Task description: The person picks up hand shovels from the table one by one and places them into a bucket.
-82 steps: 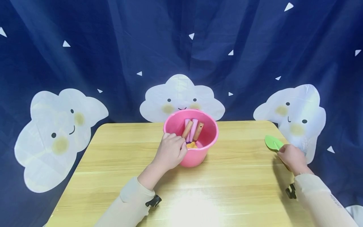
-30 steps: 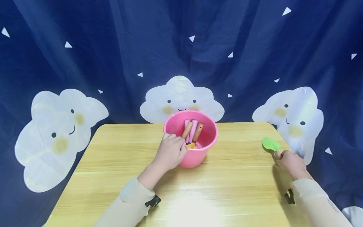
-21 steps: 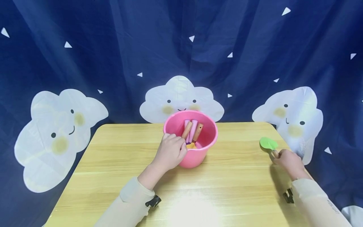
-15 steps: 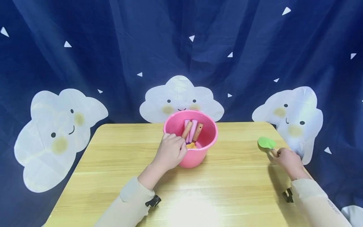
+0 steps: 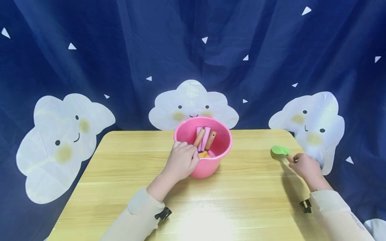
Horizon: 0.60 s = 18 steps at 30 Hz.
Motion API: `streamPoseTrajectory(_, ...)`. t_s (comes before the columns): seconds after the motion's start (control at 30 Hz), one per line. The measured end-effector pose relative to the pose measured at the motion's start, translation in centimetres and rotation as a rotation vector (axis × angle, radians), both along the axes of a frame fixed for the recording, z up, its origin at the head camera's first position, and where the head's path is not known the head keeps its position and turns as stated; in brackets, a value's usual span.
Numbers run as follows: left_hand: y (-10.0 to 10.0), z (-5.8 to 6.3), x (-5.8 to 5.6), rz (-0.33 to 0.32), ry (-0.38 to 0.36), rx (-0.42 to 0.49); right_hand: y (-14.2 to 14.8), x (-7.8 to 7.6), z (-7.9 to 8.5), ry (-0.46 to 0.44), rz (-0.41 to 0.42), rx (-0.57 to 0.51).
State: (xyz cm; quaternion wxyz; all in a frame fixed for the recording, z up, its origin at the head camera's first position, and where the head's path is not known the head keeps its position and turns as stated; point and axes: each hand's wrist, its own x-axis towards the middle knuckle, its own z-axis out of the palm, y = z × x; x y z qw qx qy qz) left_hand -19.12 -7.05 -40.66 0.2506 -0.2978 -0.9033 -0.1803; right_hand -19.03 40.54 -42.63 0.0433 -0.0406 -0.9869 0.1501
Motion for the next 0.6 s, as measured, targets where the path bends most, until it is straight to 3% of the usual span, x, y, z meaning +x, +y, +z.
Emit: streamPoseTrajectory(0.6, 0.1, -0.1, 0.0, 0.007, 0.006, 0.006, -2.5, 0.3, 1.7, 0.034, 0.037, 0.022)
